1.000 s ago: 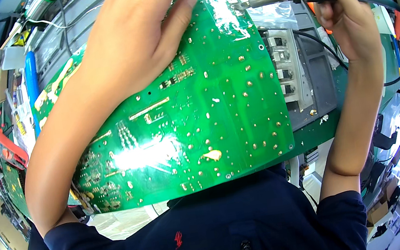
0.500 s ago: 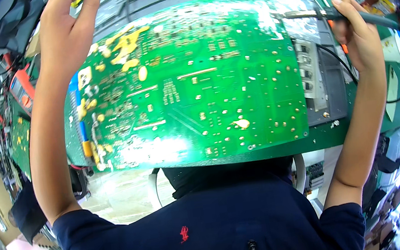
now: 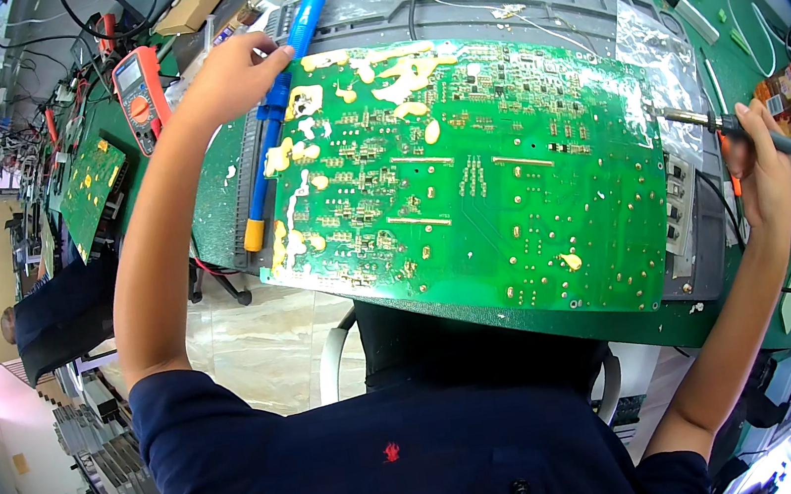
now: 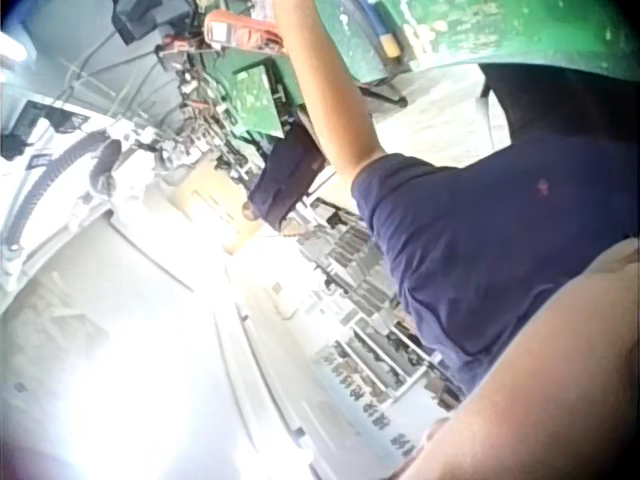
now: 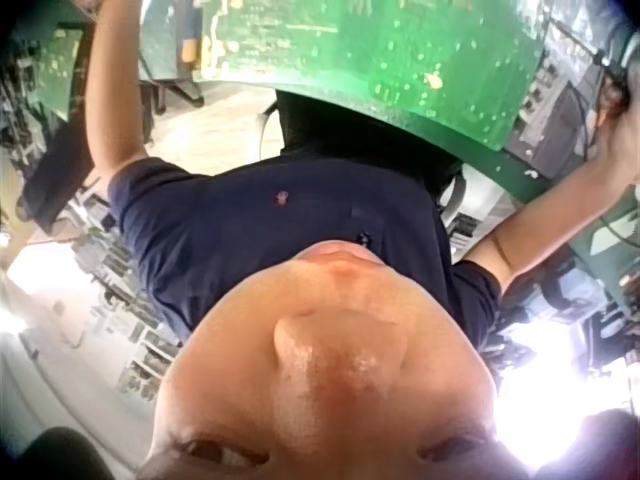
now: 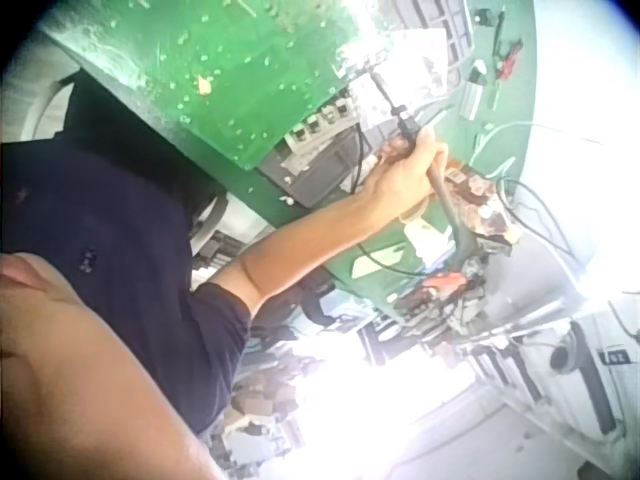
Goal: The person solders components onto a green circuit board using a soldering iron and applies a blue desoldering pump to the board.
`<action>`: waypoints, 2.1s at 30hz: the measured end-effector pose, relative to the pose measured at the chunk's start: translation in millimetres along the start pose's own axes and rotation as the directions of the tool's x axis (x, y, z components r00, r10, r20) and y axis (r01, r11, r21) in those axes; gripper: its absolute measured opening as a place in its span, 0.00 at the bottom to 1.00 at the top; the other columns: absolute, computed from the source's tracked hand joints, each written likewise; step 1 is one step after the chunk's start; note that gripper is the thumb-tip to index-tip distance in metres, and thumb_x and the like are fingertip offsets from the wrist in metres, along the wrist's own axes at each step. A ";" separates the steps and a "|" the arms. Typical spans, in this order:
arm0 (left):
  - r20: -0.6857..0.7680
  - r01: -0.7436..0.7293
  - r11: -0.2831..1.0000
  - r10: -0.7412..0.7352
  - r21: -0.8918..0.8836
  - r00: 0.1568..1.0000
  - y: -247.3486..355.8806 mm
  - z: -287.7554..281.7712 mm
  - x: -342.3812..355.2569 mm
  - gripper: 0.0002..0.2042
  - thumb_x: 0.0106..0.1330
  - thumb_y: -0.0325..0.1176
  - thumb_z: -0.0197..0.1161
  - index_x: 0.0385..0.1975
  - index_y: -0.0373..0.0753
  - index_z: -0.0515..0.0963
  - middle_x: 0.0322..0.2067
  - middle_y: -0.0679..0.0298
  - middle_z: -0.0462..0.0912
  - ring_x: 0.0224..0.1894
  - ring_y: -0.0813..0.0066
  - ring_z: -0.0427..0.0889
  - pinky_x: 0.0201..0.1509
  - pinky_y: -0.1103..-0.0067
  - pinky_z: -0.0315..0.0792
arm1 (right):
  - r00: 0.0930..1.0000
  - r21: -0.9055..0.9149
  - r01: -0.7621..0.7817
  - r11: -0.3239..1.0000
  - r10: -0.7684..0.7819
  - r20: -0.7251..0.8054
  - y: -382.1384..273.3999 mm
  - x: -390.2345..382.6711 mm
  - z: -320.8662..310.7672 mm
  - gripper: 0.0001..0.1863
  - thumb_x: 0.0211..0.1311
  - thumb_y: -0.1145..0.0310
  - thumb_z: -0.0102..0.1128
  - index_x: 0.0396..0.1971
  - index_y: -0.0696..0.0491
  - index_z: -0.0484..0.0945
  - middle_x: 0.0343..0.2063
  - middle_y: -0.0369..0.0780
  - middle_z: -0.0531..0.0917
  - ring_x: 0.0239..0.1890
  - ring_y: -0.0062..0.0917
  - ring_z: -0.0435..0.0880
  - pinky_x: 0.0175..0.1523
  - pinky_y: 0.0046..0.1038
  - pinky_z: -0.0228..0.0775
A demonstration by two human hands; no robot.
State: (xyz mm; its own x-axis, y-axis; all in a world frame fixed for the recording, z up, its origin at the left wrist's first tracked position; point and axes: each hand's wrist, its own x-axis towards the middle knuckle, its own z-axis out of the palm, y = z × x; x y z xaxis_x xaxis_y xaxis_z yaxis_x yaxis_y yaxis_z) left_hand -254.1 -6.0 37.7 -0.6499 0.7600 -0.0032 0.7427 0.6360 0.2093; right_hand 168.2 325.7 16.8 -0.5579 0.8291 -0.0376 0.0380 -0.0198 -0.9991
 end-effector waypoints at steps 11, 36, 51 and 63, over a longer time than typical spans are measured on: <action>0.093 -0.044 0.929 0.084 -0.368 0.992 -18.5 6.8 -45.3 0.20 0.56 0.38 0.66 0.44 0.30 0.75 0.24 0.61 0.79 0.21 0.78 0.75 0.27 0.80 0.71 | 1.000 -0.005 0.003 1.000 -0.003 -0.023 -3.6 -2.6 5.3 0.14 0.61 0.67 0.57 0.19 0.47 0.63 0.16 0.25 0.57 0.14 0.07 0.54 0.18 0.16 0.41; 0.010 0.053 -0.390 0.111 -0.919 0.994 -8.4 4.7 -98.2 0.34 0.60 0.19 0.54 0.67 0.42 0.49 0.60 0.39 0.58 0.44 0.70 0.79 0.42 0.84 0.77 | 0.998 -0.034 0.044 0.998 -0.045 -0.041 -2.6 -5.0 11.2 0.14 0.60 0.66 0.58 0.18 0.48 0.65 0.11 0.27 0.62 0.10 0.08 0.56 0.15 0.16 0.43; -0.656 -0.580 0.368 -0.126 -0.727 0.744 -7.3 -11.1 -52.6 0.25 0.64 0.47 0.59 0.54 0.38 0.64 0.52 0.52 0.69 0.58 0.61 0.69 0.65 0.61 0.59 | 0.997 -0.121 0.066 0.990 -0.070 -0.029 -7.8 -11.4 11.0 0.15 0.56 0.61 0.61 0.16 0.48 0.68 0.10 0.28 0.68 0.12 0.10 0.63 0.18 0.15 0.51; -0.548 -0.387 -0.581 0.124 -0.716 0.827 223.0 -53.9 -43.8 0.24 0.65 0.52 0.45 0.48 0.38 0.73 0.44 0.52 0.74 0.55 0.52 0.70 0.66 0.51 0.49 | 0.996 -0.149 0.085 0.985 -0.083 0.019 -5.3 -9.6 9.8 0.15 0.59 0.61 0.59 0.16 0.48 0.66 0.11 0.28 0.69 0.14 0.09 0.65 0.19 0.13 0.53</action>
State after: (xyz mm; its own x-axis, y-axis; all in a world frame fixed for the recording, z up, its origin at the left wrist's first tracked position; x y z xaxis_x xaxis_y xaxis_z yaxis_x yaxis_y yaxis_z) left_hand -68.7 95.4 137.2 -0.5336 0.6348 0.5588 -0.2957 -0.7591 0.5800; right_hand 165.2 312.3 22.2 -0.5747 0.8171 0.0455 0.1136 0.1347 -0.9843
